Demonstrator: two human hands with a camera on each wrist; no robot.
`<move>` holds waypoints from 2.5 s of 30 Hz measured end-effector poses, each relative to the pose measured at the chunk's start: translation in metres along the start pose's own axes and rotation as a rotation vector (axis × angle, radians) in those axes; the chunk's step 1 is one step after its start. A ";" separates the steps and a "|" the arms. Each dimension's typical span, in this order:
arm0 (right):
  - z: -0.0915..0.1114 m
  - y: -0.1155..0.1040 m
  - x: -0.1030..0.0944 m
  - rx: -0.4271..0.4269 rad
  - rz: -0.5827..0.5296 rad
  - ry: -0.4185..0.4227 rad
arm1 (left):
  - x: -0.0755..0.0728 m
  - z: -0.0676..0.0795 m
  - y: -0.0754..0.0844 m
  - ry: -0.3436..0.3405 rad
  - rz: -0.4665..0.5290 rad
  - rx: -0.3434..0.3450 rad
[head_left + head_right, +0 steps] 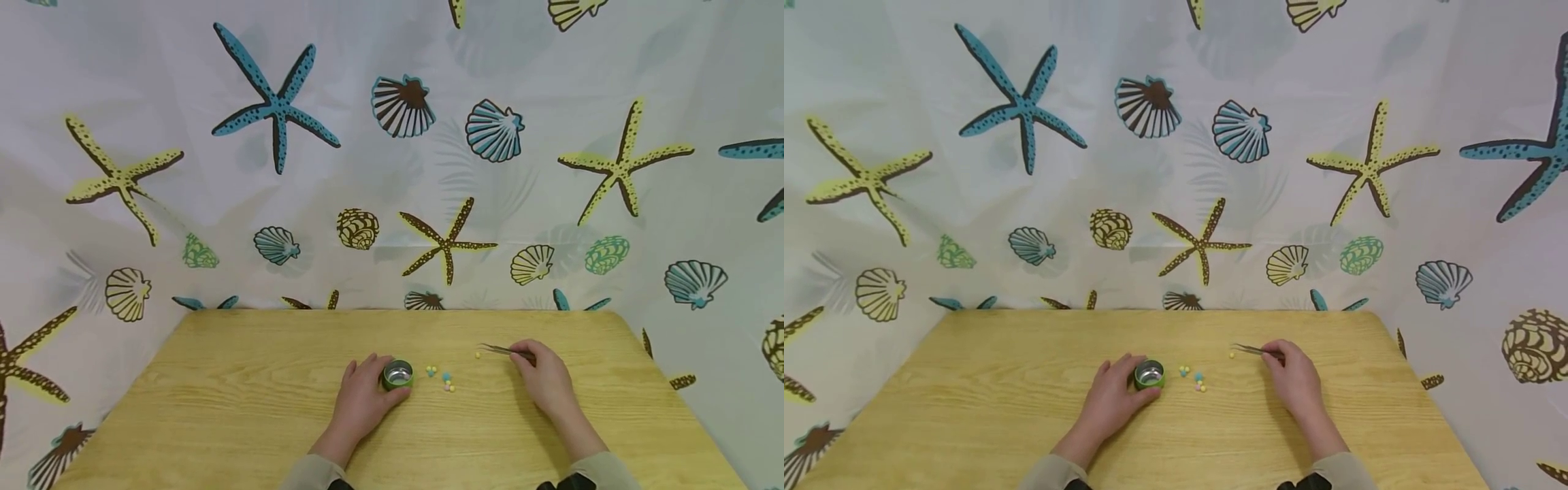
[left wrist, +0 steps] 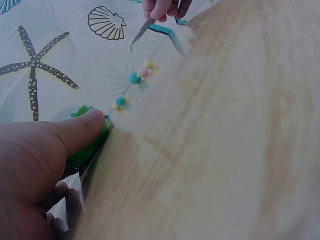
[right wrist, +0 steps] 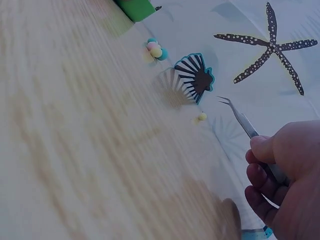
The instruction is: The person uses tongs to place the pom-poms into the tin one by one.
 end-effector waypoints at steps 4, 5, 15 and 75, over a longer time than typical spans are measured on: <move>0.000 0.002 0.000 0.008 0.004 0.000 | 0.000 -0.001 0.000 -0.004 -0.008 -0.005; 0.000 0.003 0.000 0.009 0.006 0.000 | 0.000 -0.001 0.000 -0.005 -0.007 -0.005; -0.001 0.008 0.001 0.012 0.014 -0.005 | 0.000 -0.001 -0.002 -0.011 0.007 0.000; -0.008 -0.001 0.005 -0.027 0.160 -0.040 | -0.002 0.000 -0.001 0.011 -0.035 0.016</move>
Point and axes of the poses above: each hand's wrist, its own z-axis away from the middle knuckle, its own x-axis out of the palm, y = z × x, the point moved 8 cm from there along -z, towards the middle knuckle, and after that the axes turned 15 degrees about -y, right-handed, at the moved point
